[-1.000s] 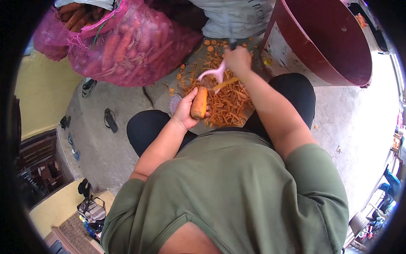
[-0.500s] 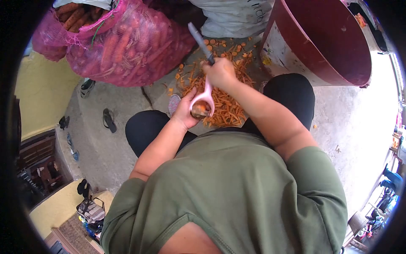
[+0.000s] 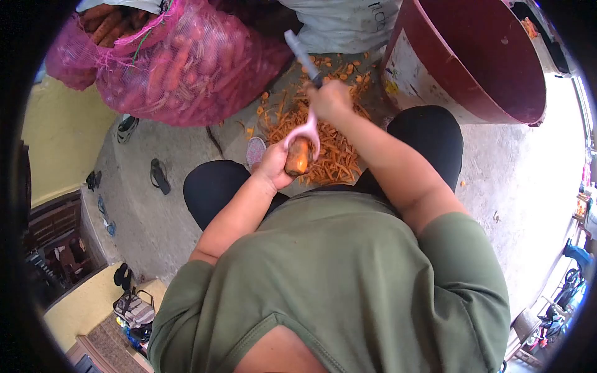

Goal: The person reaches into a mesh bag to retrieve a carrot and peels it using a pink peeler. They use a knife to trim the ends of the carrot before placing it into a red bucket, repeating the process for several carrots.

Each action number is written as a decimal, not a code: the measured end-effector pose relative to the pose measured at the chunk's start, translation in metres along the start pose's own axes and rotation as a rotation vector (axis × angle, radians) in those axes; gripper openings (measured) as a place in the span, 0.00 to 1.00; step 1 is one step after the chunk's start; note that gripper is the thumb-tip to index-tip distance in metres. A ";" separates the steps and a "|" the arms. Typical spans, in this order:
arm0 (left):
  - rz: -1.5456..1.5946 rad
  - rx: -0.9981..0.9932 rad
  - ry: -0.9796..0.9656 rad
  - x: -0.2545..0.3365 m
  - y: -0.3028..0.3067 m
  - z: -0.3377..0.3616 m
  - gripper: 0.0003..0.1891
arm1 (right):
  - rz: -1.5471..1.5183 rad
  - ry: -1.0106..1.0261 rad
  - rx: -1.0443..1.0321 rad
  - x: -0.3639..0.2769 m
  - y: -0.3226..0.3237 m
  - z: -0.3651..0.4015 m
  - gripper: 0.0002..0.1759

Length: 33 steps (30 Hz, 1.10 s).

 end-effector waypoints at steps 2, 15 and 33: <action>-0.027 -0.052 0.047 -0.005 0.005 0.000 0.16 | -0.102 -0.008 0.127 0.005 0.033 -0.023 0.19; -0.019 -0.052 0.038 0.003 0.000 0.003 0.17 | -0.191 0.067 0.301 0.005 0.052 -0.028 0.22; 0.080 0.043 0.030 -0.002 0.002 -0.007 0.14 | -0.007 0.184 -0.095 -0.022 0.002 0.047 0.20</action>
Point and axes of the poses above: each hand's wrist, its own z-axis away from the middle knuckle, its own y-axis out of the back of the hand, x = y × z, the point moved 10 cm from there along -z, towards the middle knuckle, and after that the axes turned 15 degrees about -y, right-handed, at the moved point
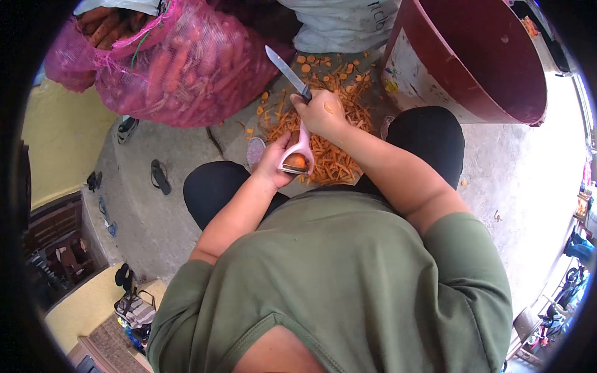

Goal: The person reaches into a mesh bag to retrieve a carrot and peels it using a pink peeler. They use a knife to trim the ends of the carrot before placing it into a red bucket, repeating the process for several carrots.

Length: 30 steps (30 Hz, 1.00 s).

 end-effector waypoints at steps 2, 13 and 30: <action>-0.029 -0.032 -0.048 -0.004 0.011 -0.008 0.13 | -0.060 -0.097 0.080 0.017 0.010 -0.025 0.20; 0.120 0.053 0.034 -0.004 0.010 -0.005 0.16 | -0.124 0.032 -0.046 -0.001 -0.003 -0.001 0.20; 0.015 0.018 -0.081 0.013 0.001 -0.009 0.16 | -0.197 -0.024 -0.079 0.007 -0.008 -0.015 0.20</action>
Point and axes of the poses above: each hand's wrist, its own z-axis away from the middle knuckle, its own y-axis out of the back of the hand, x = y × z, the point moved 10 cm from there along -z, towards the middle knuckle, and after that the axes turned 15 degrees about -y, right-handed, at the moved point
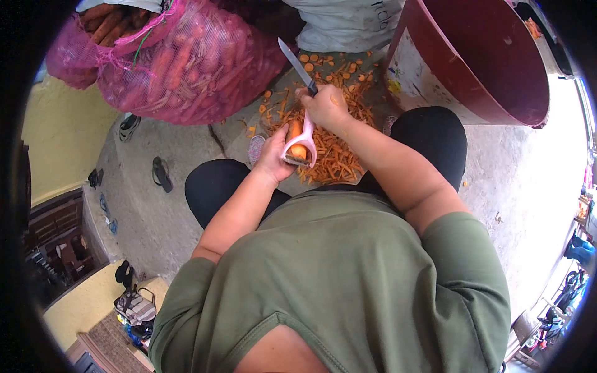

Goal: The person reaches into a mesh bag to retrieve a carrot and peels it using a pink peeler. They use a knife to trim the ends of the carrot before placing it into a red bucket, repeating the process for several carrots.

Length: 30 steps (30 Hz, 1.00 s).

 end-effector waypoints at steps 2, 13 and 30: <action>-0.016 -0.043 -0.022 0.001 0.002 -0.001 0.15 | 0.059 -0.010 0.118 0.003 0.016 -0.016 0.20; -0.099 -0.087 0.023 0.000 -0.002 0.011 0.13 | 0.022 -0.132 0.170 0.016 0.045 -0.041 0.24; -0.109 -0.007 0.059 -0.010 0.009 0.009 0.16 | 0.196 -0.004 0.025 -0.002 0.002 0.003 0.21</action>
Point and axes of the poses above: each hand's wrist, its own z-axis away from the middle knuckle, its own y-axis out of the back of the hand, x = y × z, the point moved 10 cm from there along -z, towards the middle knuckle, and after that the axes turned 15 degrees about -y, right-handed, at the moved point
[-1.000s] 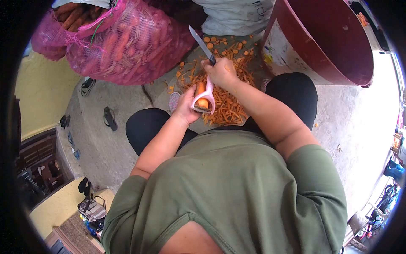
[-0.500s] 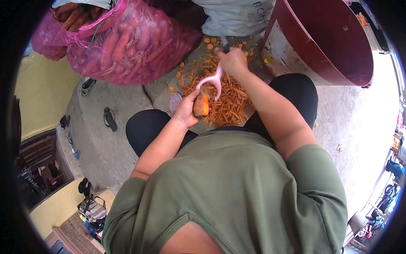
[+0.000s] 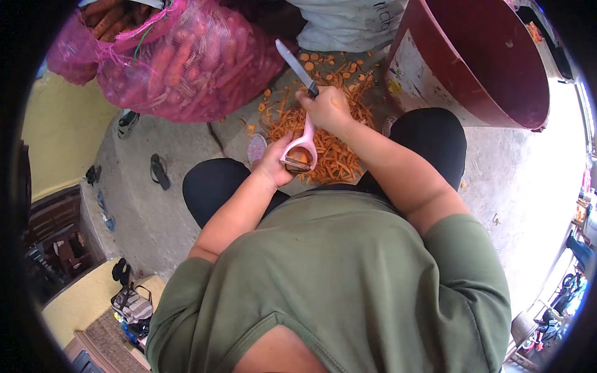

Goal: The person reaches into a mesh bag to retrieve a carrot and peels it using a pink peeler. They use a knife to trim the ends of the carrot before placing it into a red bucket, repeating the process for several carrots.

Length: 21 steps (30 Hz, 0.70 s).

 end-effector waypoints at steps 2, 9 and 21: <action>-0.070 -0.070 -0.006 -0.007 0.003 -0.004 0.17 | 0.022 -0.086 0.137 0.017 0.008 -0.022 0.22; 0.030 -0.064 -0.002 0.002 0.000 0.001 0.17 | 0.021 -0.109 0.116 0.014 0.011 -0.029 0.25; 0.123 -0.116 0.054 -0.001 -0.002 -0.004 0.16 | -0.088 -0.023 -0.022 -0.002 -0.002 0.000 0.21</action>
Point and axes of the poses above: each hand's wrist, its own z-axis away from the middle knuckle, its own y-axis out of the back of the hand, x = y × z, the point moved 10 cm from there along -z, towards the middle knuckle, and after that the axes turned 15 degrees about -y, right-handed, at the moved point
